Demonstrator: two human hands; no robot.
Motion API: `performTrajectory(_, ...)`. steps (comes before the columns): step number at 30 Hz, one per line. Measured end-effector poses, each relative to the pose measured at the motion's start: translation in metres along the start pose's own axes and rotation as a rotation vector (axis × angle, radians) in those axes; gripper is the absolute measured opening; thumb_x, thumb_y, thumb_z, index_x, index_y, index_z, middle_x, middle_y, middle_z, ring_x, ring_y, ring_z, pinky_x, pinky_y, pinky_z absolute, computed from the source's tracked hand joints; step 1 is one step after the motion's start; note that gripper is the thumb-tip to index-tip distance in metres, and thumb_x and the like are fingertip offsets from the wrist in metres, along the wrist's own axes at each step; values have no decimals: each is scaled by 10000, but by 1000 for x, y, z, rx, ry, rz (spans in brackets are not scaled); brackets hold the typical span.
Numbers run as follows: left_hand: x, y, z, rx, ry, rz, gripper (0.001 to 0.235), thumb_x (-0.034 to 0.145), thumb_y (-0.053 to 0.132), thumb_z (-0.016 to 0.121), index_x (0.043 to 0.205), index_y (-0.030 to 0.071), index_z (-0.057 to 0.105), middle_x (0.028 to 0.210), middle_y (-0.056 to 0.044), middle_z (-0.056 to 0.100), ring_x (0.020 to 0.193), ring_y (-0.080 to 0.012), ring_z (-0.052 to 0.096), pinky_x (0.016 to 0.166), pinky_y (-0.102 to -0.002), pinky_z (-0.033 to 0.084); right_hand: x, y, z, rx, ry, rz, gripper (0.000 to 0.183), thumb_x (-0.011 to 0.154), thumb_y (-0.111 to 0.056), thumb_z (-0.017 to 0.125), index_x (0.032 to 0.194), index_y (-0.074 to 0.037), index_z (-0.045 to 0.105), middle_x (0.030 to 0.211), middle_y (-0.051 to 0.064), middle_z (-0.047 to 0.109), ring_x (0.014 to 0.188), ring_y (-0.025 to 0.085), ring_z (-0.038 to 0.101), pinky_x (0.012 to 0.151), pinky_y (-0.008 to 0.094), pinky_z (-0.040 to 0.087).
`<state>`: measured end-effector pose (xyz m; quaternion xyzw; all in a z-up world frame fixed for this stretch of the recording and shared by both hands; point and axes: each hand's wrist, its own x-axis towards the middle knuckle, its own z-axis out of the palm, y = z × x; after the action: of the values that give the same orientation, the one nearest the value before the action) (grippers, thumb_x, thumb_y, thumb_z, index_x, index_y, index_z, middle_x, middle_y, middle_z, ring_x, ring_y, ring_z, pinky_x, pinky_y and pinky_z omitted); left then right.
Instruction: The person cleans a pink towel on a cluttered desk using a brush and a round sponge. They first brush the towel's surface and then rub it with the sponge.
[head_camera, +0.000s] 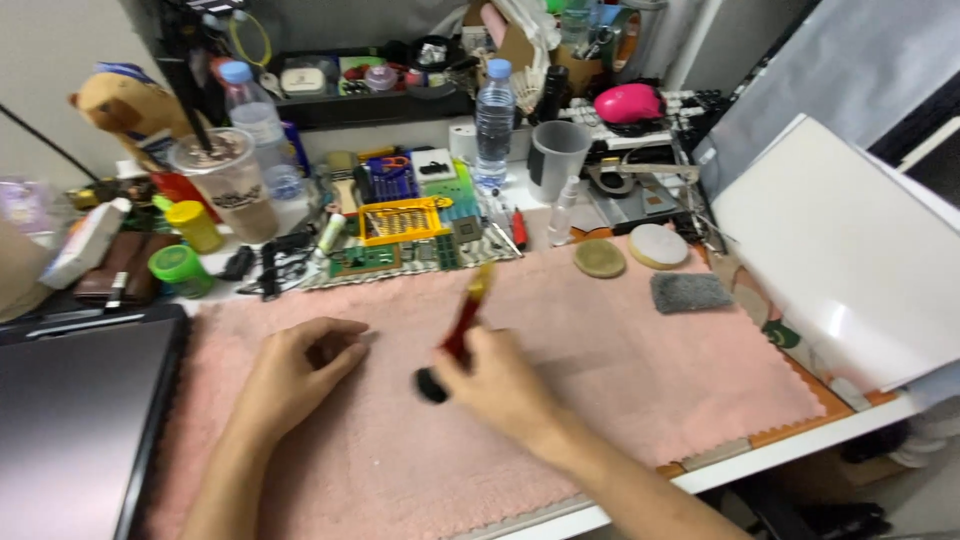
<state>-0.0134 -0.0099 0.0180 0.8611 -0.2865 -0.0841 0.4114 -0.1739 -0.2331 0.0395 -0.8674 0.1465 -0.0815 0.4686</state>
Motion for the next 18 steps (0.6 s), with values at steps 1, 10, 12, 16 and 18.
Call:
performTrajectory(1,1,-2,1,12,2,-16,269,976,295,871,1220,220,955,896,53,908,702,-99,617,708,-292,523,-1,12,-23,-63,51,105,262,1095,-312,791,928,-116,742,813,30,801,641,168,687,609,386,516)
performTrajectory(10,-7,24,-1,-63,-3,-183,334,1005,200,849,1328,183,930,898,14,859,696,-122,483,685,-285,434,-21,88,-160,-361,290,180,190,1133,-170,745,1120,12,798,918,113,873,534,152,645,442,237,452)
performTrajectory(12,-7,18,0,-52,14,-162,315,999,204,846,1298,172,943,854,21,836,673,-112,456,663,-283,418,-27,43,-132,-357,301,135,197,1141,-152,750,1064,17,817,838,95,874,419,116,558,369,235,369)
performTrajectory(16,-9,17,-1,-51,7,-85,267,1013,194,826,1253,165,941,767,23,781,627,-107,471,614,-284,411,-45,-53,-41,-194,-18,401,432,1110,-541,693,916,-159,749,771,46,756,664,228,700,657,453,471)
performTrajectory(18,-10,24,-3,-52,-9,-70,279,1019,178,811,1268,165,935,745,13,796,612,-110,501,604,-287,430,-45,-44,4,-56,-124,258,351,1097,-462,723,951,-150,789,830,61,827,691,236,772,683,476,531)
